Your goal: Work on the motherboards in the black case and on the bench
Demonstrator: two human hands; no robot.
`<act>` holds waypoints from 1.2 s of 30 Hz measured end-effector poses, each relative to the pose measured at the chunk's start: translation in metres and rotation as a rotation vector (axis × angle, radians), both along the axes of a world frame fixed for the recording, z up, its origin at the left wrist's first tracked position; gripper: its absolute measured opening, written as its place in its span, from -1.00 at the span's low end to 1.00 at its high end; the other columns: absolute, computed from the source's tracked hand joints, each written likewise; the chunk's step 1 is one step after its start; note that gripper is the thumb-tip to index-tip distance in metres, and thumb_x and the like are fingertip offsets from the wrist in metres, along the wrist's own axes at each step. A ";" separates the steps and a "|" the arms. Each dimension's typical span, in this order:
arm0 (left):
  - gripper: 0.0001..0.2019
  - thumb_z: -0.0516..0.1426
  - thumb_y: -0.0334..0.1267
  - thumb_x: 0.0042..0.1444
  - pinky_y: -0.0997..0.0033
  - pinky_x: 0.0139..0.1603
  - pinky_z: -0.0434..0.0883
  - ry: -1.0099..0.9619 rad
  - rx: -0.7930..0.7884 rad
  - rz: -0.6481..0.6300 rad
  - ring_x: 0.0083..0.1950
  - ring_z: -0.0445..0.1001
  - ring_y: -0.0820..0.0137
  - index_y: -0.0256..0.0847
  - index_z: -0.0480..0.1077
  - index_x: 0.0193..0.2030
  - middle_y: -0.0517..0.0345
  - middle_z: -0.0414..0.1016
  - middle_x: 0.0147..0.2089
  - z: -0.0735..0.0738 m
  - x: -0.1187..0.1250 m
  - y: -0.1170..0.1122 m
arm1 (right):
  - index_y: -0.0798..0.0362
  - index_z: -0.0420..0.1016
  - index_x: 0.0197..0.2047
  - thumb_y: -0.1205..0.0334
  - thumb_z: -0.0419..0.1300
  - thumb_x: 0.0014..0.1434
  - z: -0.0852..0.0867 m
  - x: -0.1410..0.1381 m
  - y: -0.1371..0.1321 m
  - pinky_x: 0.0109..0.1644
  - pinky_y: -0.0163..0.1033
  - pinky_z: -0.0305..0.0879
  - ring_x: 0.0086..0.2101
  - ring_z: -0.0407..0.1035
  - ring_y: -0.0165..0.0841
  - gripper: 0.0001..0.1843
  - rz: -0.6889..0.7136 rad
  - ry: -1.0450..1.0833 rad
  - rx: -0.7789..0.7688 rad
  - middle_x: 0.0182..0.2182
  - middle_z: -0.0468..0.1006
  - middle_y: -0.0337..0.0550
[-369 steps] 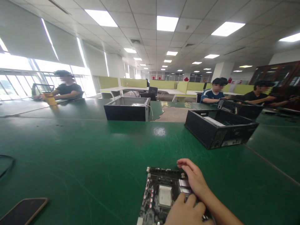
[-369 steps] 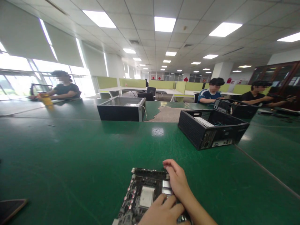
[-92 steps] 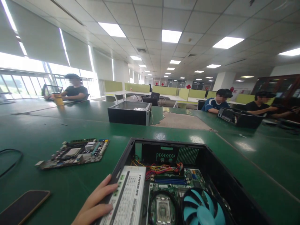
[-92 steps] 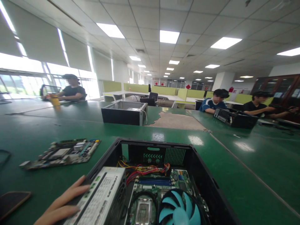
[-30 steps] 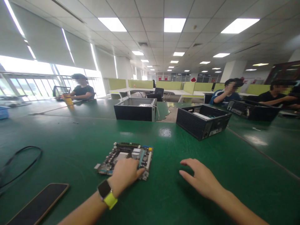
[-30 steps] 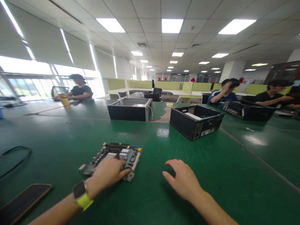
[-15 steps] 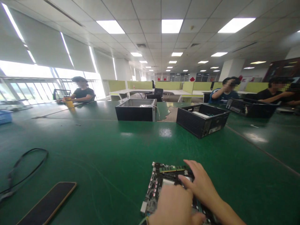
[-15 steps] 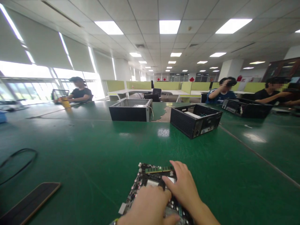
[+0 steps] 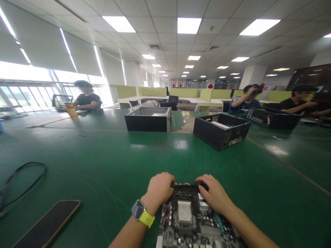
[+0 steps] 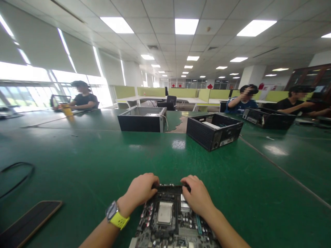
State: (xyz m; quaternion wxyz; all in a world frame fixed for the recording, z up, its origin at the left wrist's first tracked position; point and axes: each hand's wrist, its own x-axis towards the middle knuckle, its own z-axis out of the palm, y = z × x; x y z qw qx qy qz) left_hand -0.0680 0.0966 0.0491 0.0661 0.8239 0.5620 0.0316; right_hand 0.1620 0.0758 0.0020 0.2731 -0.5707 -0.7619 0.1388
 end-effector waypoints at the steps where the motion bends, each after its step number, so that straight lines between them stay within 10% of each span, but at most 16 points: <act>1: -0.80 0.08 -0.30 -0.03 0.31 -0.17 0.38 0.003 -0.001 0.011 -0.14 0.49 0.23 -0.08 0.48 -0.27 0.08 0.54 -0.20 0.001 0.000 -0.001 | 0.02 0.48 -0.14 0.26 0.02 0.13 0.000 0.000 0.000 -0.03 -0.18 0.22 -0.14 0.34 -0.27 -0.73 0.013 0.014 0.004 -0.21 0.52 -0.12; 36: -0.83 0.06 -0.34 -0.07 0.42 -0.31 0.32 -0.056 -0.015 0.009 -0.25 0.48 0.33 -0.08 0.44 -0.34 0.15 0.54 -0.26 0.003 -0.014 0.011 | 0.01 0.51 -0.24 0.26 0.00 0.18 -0.007 0.006 0.004 -0.02 -0.18 0.23 -0.18 0.36 -0.29 -0.75 0.046 0.051 0.028 -0.27 0.54 -0.15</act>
